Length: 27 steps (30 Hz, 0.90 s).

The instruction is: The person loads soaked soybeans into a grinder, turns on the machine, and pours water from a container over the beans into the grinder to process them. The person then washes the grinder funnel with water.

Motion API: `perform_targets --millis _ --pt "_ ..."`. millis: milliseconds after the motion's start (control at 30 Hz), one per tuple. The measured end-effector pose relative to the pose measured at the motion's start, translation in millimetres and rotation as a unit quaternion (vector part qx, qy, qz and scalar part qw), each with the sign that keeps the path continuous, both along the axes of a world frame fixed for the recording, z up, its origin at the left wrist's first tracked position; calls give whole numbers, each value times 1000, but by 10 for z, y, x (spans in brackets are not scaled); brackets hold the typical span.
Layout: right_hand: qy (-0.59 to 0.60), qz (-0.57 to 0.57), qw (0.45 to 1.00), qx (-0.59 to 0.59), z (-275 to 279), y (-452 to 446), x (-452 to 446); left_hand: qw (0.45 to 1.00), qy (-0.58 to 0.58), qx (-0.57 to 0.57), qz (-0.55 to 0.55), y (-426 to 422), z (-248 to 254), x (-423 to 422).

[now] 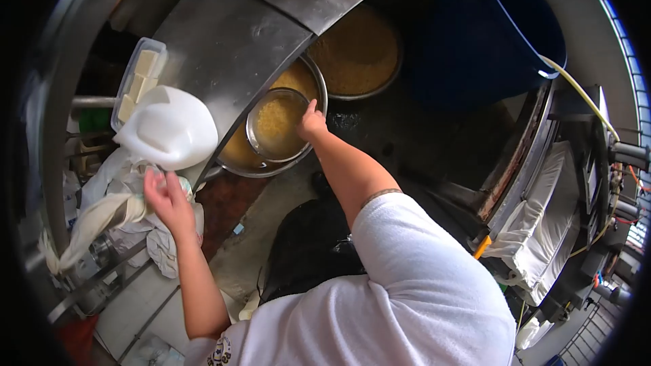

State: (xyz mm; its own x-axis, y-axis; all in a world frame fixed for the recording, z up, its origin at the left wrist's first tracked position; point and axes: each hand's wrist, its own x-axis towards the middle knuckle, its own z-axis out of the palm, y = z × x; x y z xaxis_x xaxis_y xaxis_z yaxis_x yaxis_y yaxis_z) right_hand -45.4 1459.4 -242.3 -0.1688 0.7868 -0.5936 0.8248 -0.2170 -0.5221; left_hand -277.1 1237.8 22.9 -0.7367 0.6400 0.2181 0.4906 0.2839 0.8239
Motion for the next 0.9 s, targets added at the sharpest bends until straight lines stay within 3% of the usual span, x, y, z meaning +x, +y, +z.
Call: perform_targets --millis 67,167,267,333,400,467,567,600,667,833,867,900 --pt "-25 -38 998 -46 148 116 -34 1000 1 -15 11 -342 -255 178" --pt "9 -61 995 -75 -147 190 -7 996 17 -90 -3 -580 -381 592" --pt "74 -147 977 -133 -187 235 -23 989 41 -141 -36 -335 -460 1024" --pt "142 -141 950 -241 -239 358 55 987 65 -110 -95 144 -489 1172" --pt "184 -109 911 -353 -321 527 122 975 89 -142 -146 877 -403 1300" --pt "166 -64 880 -439 -437 669 175 931 261 -146 -210 1649 -491 1307" --pt "97 49 810 -576 -541 866 277 910 298 -184 -224 2656 -846 1309" --pt "99 45 807 -580 -480 915 354 898 293 -237 -228 2913 -947 1326" --pt "130 154 731 -652 -378 1014 512 844 357 -333 -223 3328 -1127 1418" --pt "212 229 671 -673 -621 912 712 806 408 -376 -207 3530 -1234 1486" --pt "219 229 667 -674 -639 906 761 797 420 -376 -215 3515 -1231 1452" --pt "226 213 699 -644 -530 906 853 781 450 -371 -223 3516 -1238 1420"
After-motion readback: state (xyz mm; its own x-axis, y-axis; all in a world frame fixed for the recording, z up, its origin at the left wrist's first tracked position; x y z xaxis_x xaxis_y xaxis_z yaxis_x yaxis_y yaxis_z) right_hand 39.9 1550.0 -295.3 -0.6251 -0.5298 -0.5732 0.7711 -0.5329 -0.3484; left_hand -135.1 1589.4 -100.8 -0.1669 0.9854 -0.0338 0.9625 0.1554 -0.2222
